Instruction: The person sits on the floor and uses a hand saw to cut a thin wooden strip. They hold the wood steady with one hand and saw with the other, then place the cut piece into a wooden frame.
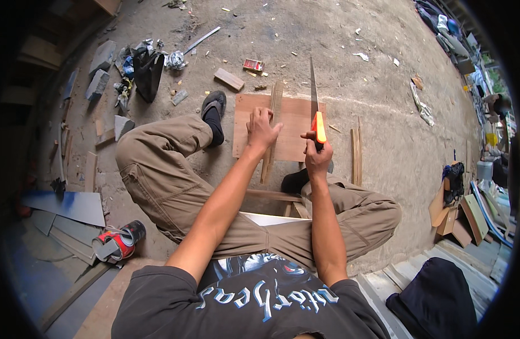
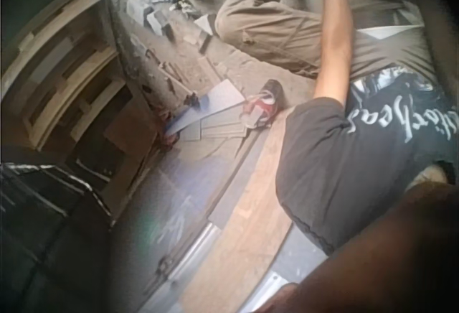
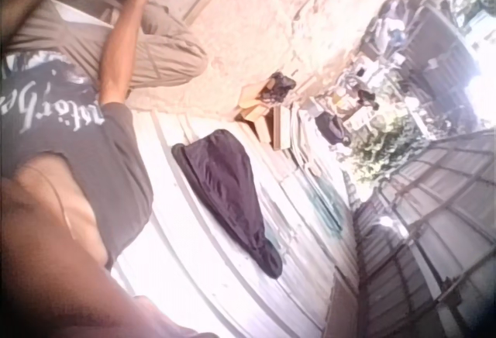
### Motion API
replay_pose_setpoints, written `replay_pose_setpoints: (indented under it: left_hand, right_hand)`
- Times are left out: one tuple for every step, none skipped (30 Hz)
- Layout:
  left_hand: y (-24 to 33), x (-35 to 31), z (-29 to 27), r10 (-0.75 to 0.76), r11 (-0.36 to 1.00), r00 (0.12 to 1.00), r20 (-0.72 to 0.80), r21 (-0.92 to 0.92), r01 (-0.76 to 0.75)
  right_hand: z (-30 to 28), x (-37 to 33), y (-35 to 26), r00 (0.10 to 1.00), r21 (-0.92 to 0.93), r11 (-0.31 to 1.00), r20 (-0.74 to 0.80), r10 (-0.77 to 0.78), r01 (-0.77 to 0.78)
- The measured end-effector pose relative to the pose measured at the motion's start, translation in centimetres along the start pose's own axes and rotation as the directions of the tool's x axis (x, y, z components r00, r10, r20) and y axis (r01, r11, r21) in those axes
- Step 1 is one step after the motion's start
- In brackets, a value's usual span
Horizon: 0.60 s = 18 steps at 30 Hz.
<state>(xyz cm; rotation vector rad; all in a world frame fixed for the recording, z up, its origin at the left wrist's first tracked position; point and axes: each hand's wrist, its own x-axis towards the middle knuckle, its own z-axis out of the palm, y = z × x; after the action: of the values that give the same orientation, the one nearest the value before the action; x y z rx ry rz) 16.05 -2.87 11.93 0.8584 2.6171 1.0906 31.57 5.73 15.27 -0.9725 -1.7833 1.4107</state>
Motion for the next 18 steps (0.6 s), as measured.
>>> replay_pose_setpoints:
  left_hand:
    - [0.2,-0.7,0.2,-0.013,1.000,0.999,0.037,0.006,0.012]
    - [0.3,-1.3,0.4,-0.025,1.000,0.997,0.076,0.012,0.024]
    - [0.2,-1.8,1.0,0.036,0.999,0.997,0.065,0.010,-0.037]
    - [-0.3,-2.4,1.4,0.094,0.995,0.994,0.049,0.012,-0.095]
    - [-0.7,-2.7,2.0,0.153,0.988,0.988,0.034,0.014,-0.153]
    - [-0.8,-3.1,2.4,0.134,0.991,0.991,0.028,-0.008,-0.134]
    - [-0.8,-3.4,2.8,0.115,0.993,0.993,0.023,-0.030,-0.115]
    - [-0.9,-3.7,3.1,0.097,0.994,0.995,0.019,-0.051,-0.095]
    - [-0.7,-3.7,3.4,0.055,0.995,0.998,-0.004,-0.086,-0.055]
    - [-0.6,-3.5,3.7,0.012,0.993,1.000,-0.026,-0.121,-0.015]
    - [-0.5,-3.2,4.0,-0.032,0.987,0.998,-0.047,-0.156,0.024]
    - [-0.4,-3.1,4.1,-0.044,0.989,0.998,-0.048,-0.141,0.037]
    - [-0.4,-2.8,4.2,-0.057,0.991,0.997,-0.051,-0.125,0.050]
    - [-0.3,-2.6,4.3,-0.069,0.992,0.996,-0.053,-0.109,0.063]
    - [-0.3,-2.3,4.3,-0.077,0.991,0.996,-0.042,-0.116,0.071]
    - [-0.3,-2.1,4.4,-0.083,0.989,0.996,-0.027,-0.126,0.079]
    - [-0.3,-1.8,4.5,-0.089,0.987,0.996,-0.013,-0.136,0.087]
    - [0.3,-1.7,4.5,-0.131,0.983,0.991,0.012,-0.127,0.132]
  right_hand:
    - [-0.2,0.0,0.2,1.000,0.017,1.000,-0.003,0.024,-0.024]
    - [-0.3,0.1,0.5,1.000,0.026,1.000,-0.016,0.018,-0.017]
    - [-0.3,0.2,0.8,0.999,0.035,0.999,-0.030,0.011,-0.010]
    - [-0.2,0.2,0.7,0.999,0.046,0.999,-0.038,0.003,-0.001]
    - [-0.2,0.2,0.5,0.999,0.053,0.998,-0.031,0.028,-0.026]
    - [-0.3,0.1,0.1,0.998,0.057,0.997,-0.026,0.056,-0.055]
    - [-0.4,-0.1,-0.1,0.996,0.061,0.995,-0.022,0.085,-0.084]
    - [-0.5,-0.3,0.0,0.997,0.046,0.996,-0.018,0.076,-0.075]
    - [-0.7,-0.3,0.1,0.998,0.029,0.997,-0.018,0.065,-0.064]
    - [-1.0,-0.3,0.2,0.998,0.013,0.998,-0.017,0.054,-0.054]
    - [-1.2,-0.4,0.3,0.999,0.006,0.999,-0.023,0.034,-0.034]
    - [-1.3,-0.7,0.2,1.000,0.001,1.000,-0.027,0.015,-0.015]
    - [-1.2,-0.9,0.1,1.000,-0.004,1.000,-0.030,-0.005,0.005]
    - [-1.2,-1.1,0.0,0.999,-0.024,0.999,-0.031,-0.037,0.036]
    - [-0.8,-1.3,-0.6,0.997,-0.040,0.997,-0.025,-0.070,0.069]
    - [-0.3,-1.6,-1.6,0.995,-0.059,0.993,-0.021,-0.103,0.101]
    - [0.2,-1.9,-2.7,0.997,-0.047,0.997,-0.045,-0.064,0.062]
    - [0.1,-2.2,-3.1,0.998,-0.091,0.995,-0.040,-0.052,0.048]
